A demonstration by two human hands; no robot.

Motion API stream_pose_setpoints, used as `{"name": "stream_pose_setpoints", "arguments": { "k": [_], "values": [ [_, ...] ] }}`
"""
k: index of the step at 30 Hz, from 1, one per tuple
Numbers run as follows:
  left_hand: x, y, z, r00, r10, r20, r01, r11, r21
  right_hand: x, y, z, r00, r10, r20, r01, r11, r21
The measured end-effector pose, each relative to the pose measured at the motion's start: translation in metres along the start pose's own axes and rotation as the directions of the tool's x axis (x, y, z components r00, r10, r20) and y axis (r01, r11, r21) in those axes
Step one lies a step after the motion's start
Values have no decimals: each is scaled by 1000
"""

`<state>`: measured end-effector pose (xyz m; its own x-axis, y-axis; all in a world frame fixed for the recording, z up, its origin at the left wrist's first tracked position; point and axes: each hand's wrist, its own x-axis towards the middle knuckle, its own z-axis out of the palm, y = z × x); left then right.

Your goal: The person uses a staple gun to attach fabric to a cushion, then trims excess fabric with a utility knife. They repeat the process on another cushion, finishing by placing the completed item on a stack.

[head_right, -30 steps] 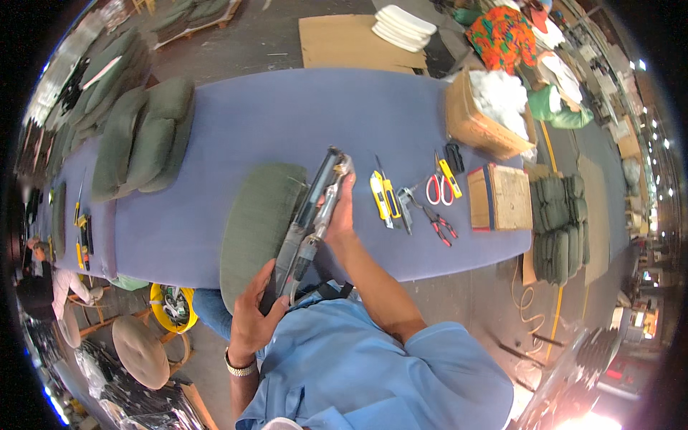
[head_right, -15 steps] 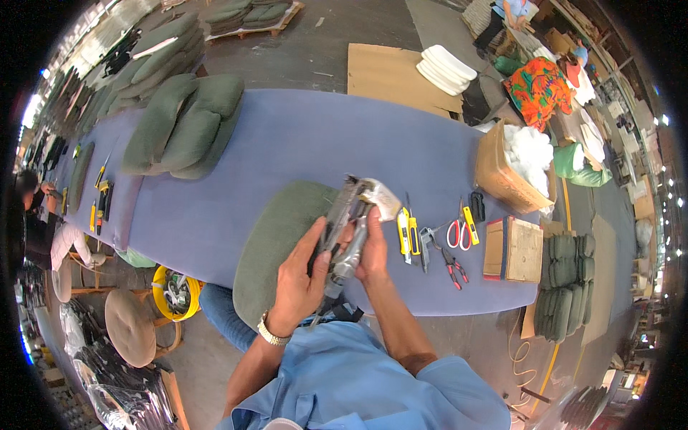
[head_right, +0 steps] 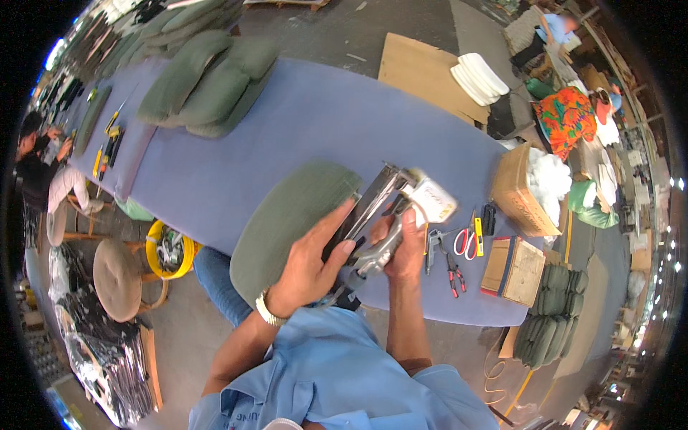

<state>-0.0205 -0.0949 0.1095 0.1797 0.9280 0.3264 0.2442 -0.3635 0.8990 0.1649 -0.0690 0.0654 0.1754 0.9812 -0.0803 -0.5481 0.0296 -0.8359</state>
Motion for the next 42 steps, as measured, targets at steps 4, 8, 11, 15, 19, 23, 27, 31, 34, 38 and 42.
{"name": "stream_pose_setpoints", "arguments": {
  "k": [4, 8, 11, 15, 19, 23, 27, 31, 34, 38, 42],
  "values": [
    [-23, -34, -37, 989, -83, -120, 110, 964, 240, -5, -46, -14, 970, -233, 61, 240, 902, -358],
    [-111, -99, -91, 891, -303, -338, 447, 722, 529, 2, -49, -50, 1000, 4, -7, -8, 542, -840],
    [-185, -118, -105, 744, -476, -469, 662, 620, 421, -4, 2, -77, 991, 92, 101, 59, 384, -921],
    [-220, -104, -91, 363, -833, -418, 913, 408, -21, -28, 74, -111, 953, 296, -60, -118, 183, -976],
    [-239, -137, -69, 393, -775, -494, 916, 380, 133, -43, 116, -111, 940, 286, 184, 105, 272, -957],
    [-222, -135, -64, 424, -729, -537, 904, 310, 293, -47, 134, -63, 654, 752, 84, -378, 421, -824],
    [-222, -139, -65, 338, -768, -544, 940, 299, 163, -59, 182, -41, 444, 889, 112, -739, 434, -515],
    [-228, -139, -63, 451, -676, -583, 893, 354, 279, -52, 197, -29, 582, 799, 154, -595, 547, -589],
    [-215, -119, -62, 456, -708, -539, 890, 382, 251, -35, 171, -3, 685, 716, 132, -389, 513, -765],
    [-173, -87, -56, 422, -770, -478, 892, 446, 70, -1, 133, 61, 744, 628, 227, -134, 474, -870],
    [-176, -101, -59, 522, -707, -478, 821, 567, 58, 11, 128, 96, 693, 647, 318, -67, 497, -865]
  ]
}}
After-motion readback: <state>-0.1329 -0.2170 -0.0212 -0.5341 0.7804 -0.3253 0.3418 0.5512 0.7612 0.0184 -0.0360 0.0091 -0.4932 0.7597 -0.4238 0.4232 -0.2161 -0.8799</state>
